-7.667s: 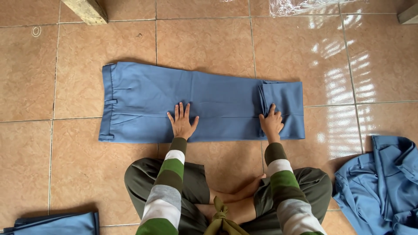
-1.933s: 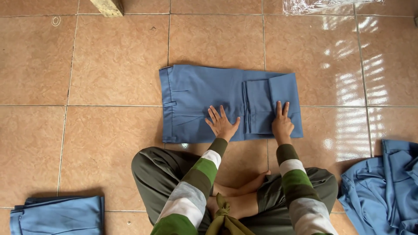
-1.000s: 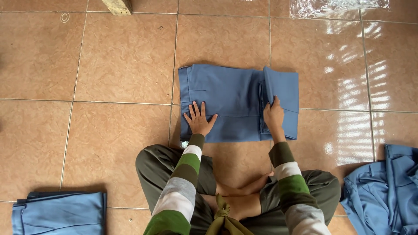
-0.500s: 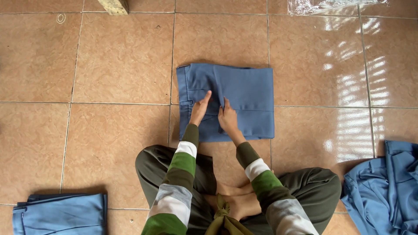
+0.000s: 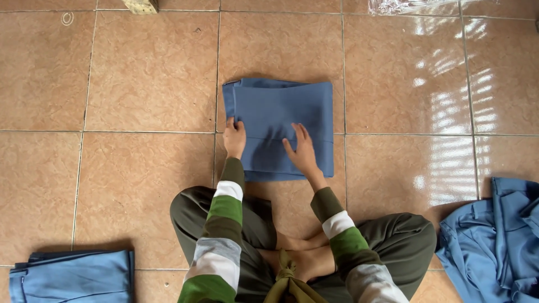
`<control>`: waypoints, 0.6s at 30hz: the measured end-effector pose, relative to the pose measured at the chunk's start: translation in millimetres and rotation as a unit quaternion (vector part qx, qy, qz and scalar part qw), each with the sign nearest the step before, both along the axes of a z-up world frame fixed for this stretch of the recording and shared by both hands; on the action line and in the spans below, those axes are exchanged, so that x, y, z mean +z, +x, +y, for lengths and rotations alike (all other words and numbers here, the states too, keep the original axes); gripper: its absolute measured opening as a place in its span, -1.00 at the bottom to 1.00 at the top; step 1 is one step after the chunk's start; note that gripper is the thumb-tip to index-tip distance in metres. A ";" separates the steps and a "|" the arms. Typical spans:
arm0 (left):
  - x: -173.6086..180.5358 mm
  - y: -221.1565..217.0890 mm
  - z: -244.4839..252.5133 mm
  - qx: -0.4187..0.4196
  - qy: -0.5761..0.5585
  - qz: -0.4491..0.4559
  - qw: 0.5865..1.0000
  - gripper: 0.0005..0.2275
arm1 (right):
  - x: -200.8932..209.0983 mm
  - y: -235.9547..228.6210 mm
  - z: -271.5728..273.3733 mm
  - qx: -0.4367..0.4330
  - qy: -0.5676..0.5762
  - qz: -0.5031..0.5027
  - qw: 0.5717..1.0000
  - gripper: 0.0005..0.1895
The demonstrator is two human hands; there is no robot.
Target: The person is sitting on the floor and folding blue trousers into neat rectangles.
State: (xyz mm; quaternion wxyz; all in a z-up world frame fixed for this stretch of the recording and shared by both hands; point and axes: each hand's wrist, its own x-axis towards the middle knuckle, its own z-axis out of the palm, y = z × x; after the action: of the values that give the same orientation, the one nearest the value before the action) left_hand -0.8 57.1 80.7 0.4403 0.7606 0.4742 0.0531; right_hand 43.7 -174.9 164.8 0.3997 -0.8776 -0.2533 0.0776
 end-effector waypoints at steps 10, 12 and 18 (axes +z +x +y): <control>-75.5 -24.8 23.8 -0.028 0.115 0.036 0.992 -0.63 | -58.1 16.6 -39.8 -0.122 -0.209 0.017 0.970 -0.25; -73.4 -21.9 18.2 -0.032 0.196 0.020 0.980 -0.69 | -62.4 12.6 -46.0 -0.067 -0.278 0.068 0.956 -0.23; -62.0 -25.8 -14.6 -0.043 0.319 0.055 0.945 -0.45 | -69.8 21.4 -65.4 -0.049 -0.299 0.052 0.952 -0.21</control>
State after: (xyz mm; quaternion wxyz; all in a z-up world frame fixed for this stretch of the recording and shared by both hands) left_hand -26.6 42.5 18.8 0.1502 0.8827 0.4225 0.1408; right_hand 65.1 -240.2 95.0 0.1353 -0.9629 -0.1544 0.1754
